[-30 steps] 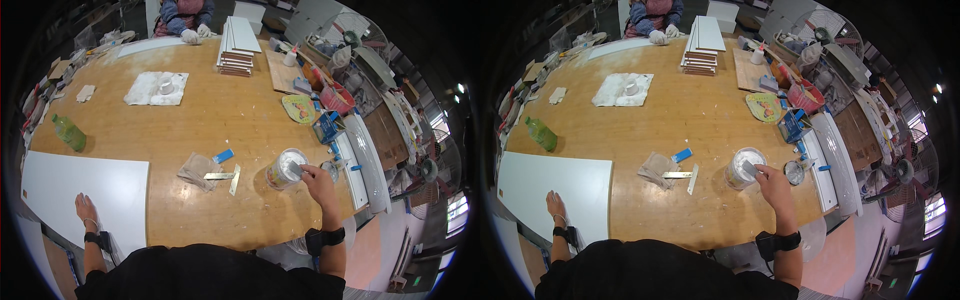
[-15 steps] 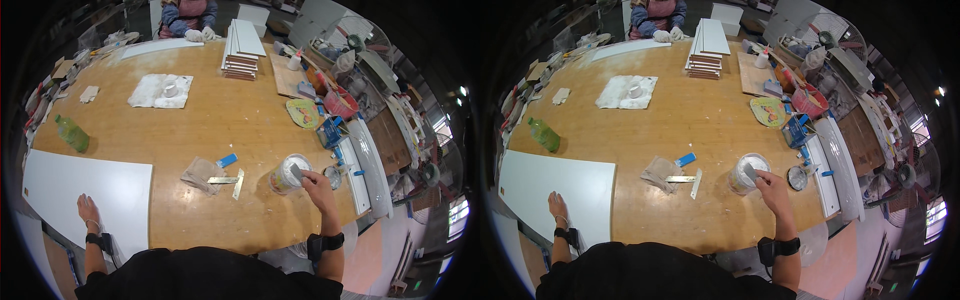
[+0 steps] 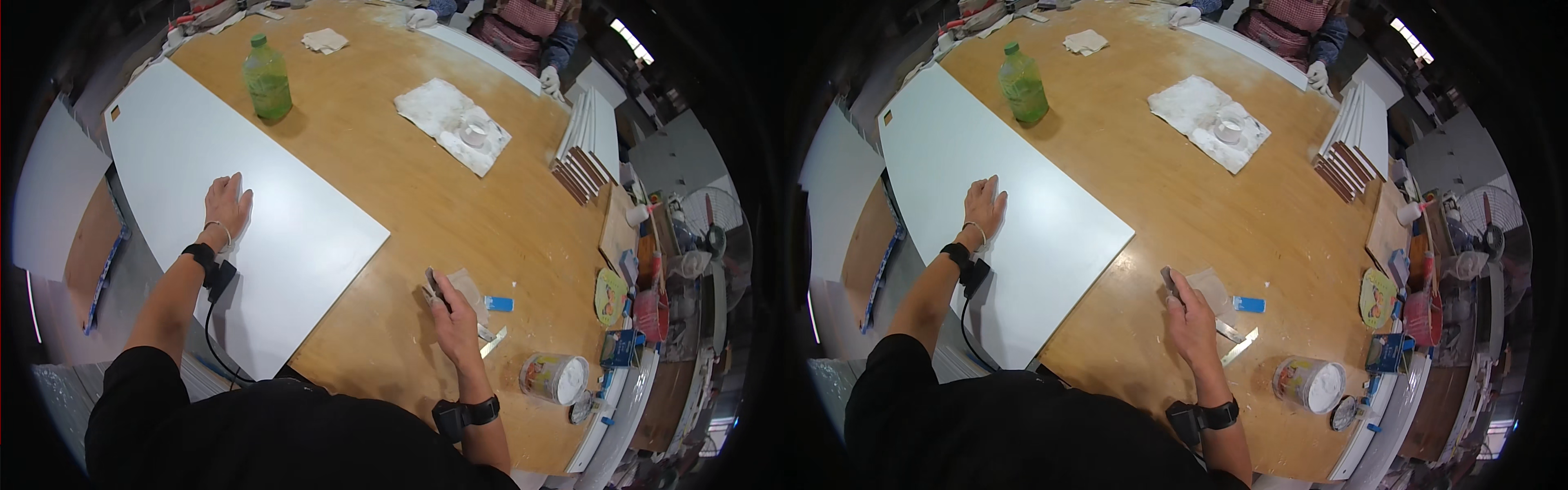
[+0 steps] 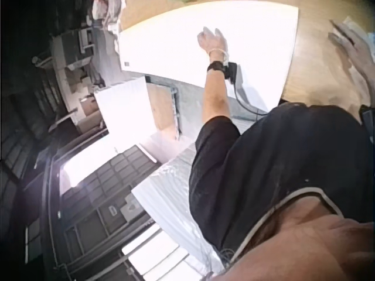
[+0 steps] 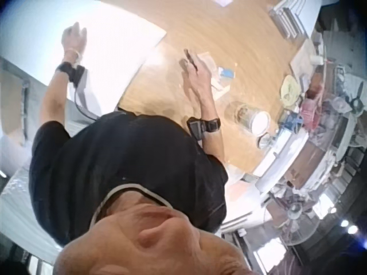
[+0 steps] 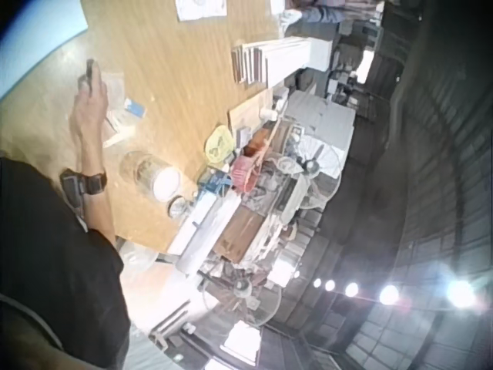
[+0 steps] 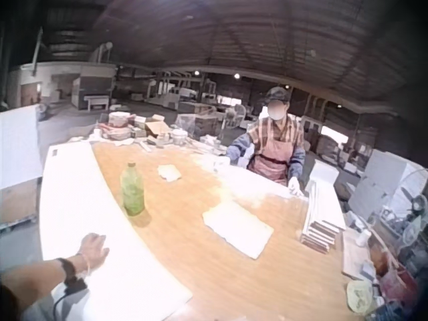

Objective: The recorder cleans and scrapes edges of white furniture panels on a large workbench in a factory setting.

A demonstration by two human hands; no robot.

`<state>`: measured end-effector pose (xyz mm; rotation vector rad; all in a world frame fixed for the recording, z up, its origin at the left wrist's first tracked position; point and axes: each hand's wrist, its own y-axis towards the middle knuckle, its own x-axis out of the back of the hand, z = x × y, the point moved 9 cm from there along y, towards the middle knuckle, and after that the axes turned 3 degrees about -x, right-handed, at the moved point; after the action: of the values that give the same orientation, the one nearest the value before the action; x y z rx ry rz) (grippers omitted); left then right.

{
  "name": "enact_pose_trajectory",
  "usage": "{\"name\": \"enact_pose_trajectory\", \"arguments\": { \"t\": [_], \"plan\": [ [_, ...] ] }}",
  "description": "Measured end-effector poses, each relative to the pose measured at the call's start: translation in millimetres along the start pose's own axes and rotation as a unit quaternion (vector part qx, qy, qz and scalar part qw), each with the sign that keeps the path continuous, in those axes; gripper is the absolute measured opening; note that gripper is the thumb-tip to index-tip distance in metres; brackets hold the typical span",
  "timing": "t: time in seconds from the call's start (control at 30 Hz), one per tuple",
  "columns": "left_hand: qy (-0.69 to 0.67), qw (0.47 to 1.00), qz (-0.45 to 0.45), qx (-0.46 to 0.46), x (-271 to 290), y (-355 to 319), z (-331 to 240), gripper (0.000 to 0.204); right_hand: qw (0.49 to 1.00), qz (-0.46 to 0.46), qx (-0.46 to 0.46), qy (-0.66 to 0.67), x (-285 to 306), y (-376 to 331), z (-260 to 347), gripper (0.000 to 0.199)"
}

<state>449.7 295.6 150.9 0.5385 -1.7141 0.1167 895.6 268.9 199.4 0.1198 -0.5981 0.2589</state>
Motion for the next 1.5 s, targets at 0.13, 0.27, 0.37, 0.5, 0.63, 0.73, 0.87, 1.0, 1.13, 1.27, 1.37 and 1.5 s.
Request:
{"name": "enact_pose_trajectory", "arguments": {
  "t": [0.13, 0.27, 0.37, 0.5, 0.63, 0.73, 0.87, 1.0, 1.13, 1.27, 1.37, 1.5],
  "plan": [
    [-0.02, 0.999, 0.049, 0.002, 1.3, -7.5, -1.4, 0.051, 0.995, 0.057, -0.08, -0.02, -41.5, 27.1, -12.2, 0.038],
    [-0.016, 0.999, 0.044, -0.006, -0.3, -6.3, -6.9, 0.051, 0.996, 0.034, -0.037, -0.074, -60.6, 44.7, -15.0, 0.036],
    [-0.018, 0.999, 0.049, 0.003, -2.3, -5.6, -8.5, 0.051, 0.994, 0.034, -0.036, -0.098, -68.4, 53.7, -19.8, 0.037],
    [-0.009, 0.999, 0.054, 0.004, -4.9, -4.4, -6.7, 0.05, 0.988, 0.063, -0.095, -0.108, -74.3, 59.9, -23.2, 0.037],
    [-0.009, 0.999, 0.044, -0.014, -4.5, -3.1, -8.5, 0.05, 0.992, 0.03, -0.058, -0.108, -74.3, 63.6, -22.8, 0.037],
    [-0.01, 0.999, 0.041, -0.015, -5.6, -3.2, -7.1, 0.05, 0.991, 0.025, -0.058, -0.12, -75.2, 68.8, -20.8, 0.037],
    [-0.021, 0.999, 0.041, -0.01, -5.2, -3.1, -9.1, 0.05, 0.989, 0.035, -0.063, -0.133, -79.8, 69.8, -25.6, 0.038],
    [-0.025, 0.999, 0.04, -0.02, -5.7, -3.1, -6.9, 0.051, 0.984, 0.023, -0.043, -0.174, -77.4, 67.6, -27.0, 0.038],
    [-0.019, 0.999, 0.04, -0.017, -5.0, -3.6, -6.0, 0.051, 0.986, 0.017, -0.06, -0.157, -74.2, 67.2, -26.0, 0.038],
    [-0.029, 0.999, 0.034, -0.018, -5.5, -2.9, -9.3, 0.051, 0.984, -0.003, -0.063, -0.164, -63.4, 74.7, -17.0, 0.038],
    [-0.021, 0.999, 0.028, -0.028, -4.1, -4.0, -6.7, 0.05, 0.976, 0.021, -0.072, -0.204, -52.6, 84.7, -10.5, 0.038],
    [-0.021, 0.999, 0.026, -0.023, -3.7, -3.9, -5.7, 0.049, 0.965, 0.08, -0.058, -0.244, -49.2, 95.3, 11.3, 0.036]
  ]
}}
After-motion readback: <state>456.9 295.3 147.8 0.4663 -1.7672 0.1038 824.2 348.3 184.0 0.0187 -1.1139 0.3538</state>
